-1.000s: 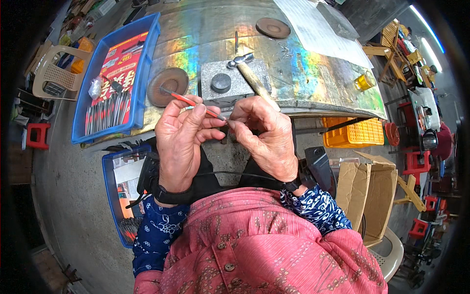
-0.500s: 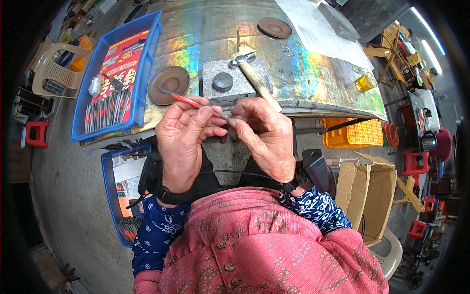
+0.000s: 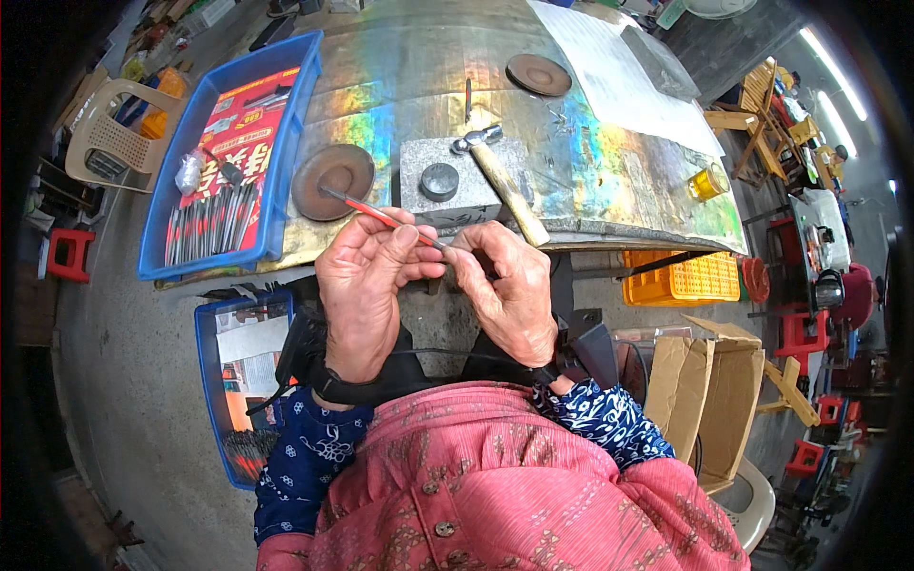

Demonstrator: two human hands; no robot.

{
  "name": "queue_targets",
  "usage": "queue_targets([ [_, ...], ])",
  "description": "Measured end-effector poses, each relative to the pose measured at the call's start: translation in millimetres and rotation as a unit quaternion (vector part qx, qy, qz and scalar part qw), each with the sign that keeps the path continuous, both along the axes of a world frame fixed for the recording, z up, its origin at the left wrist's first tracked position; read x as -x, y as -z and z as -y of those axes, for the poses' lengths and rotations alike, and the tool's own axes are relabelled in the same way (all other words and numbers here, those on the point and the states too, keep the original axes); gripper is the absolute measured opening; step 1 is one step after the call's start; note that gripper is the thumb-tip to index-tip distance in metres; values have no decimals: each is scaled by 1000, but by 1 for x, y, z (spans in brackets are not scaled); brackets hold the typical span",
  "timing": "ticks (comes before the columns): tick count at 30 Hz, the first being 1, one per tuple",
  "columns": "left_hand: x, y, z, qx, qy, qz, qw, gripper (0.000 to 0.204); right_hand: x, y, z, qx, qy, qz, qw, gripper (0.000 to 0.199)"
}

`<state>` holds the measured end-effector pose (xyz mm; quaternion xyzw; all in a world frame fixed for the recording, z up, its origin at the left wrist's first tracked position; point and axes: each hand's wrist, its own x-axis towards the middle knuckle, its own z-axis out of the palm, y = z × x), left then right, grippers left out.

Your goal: The person repeatedly picks small metal rods from a blue tray, places them on a metal block, and strikes them with a hammer. The person then places the rods into a small round dish on the table. This cycle repeats throughout the clip.

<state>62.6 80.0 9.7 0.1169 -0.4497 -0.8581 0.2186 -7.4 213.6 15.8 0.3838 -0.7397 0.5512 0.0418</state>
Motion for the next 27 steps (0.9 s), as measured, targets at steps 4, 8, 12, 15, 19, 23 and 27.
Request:
queue_targets([
  [4, 10, 4, 4, 6, -2, -3, 1000, 14, 5, 1, 6, -25, 29, 5, 999, 10],
  [8, 21, 8, 9, -2, 19, -15, 1000, 15, 17, 0, 7, -60, 33, -65, 996, 10],
  [12, 32, 9, 19, 14, 25, -18, 999, 16, 30, 0, 0, -64, 46, -86, 993, 11],
  [15, 45, 8, 26, 60, -5, -6, 998, 15, 42, 0, -9, -102, 98, -184, 973, 13],
  [19, 61, 10, 32, 160, -32, 0, 987, 11, 58, 2, -23, -197, 142, -243, 939, 21],
  [23, 72, 13, 31, 229, -53, 1, 972, 9, 61, 9, -29, -249, 159, -213, 931, 29],
  [27, 76, 16, 30, 272, -73, 14, 959, 8, 59, 16, -29, -270, 150, -161, 937, 36],
])
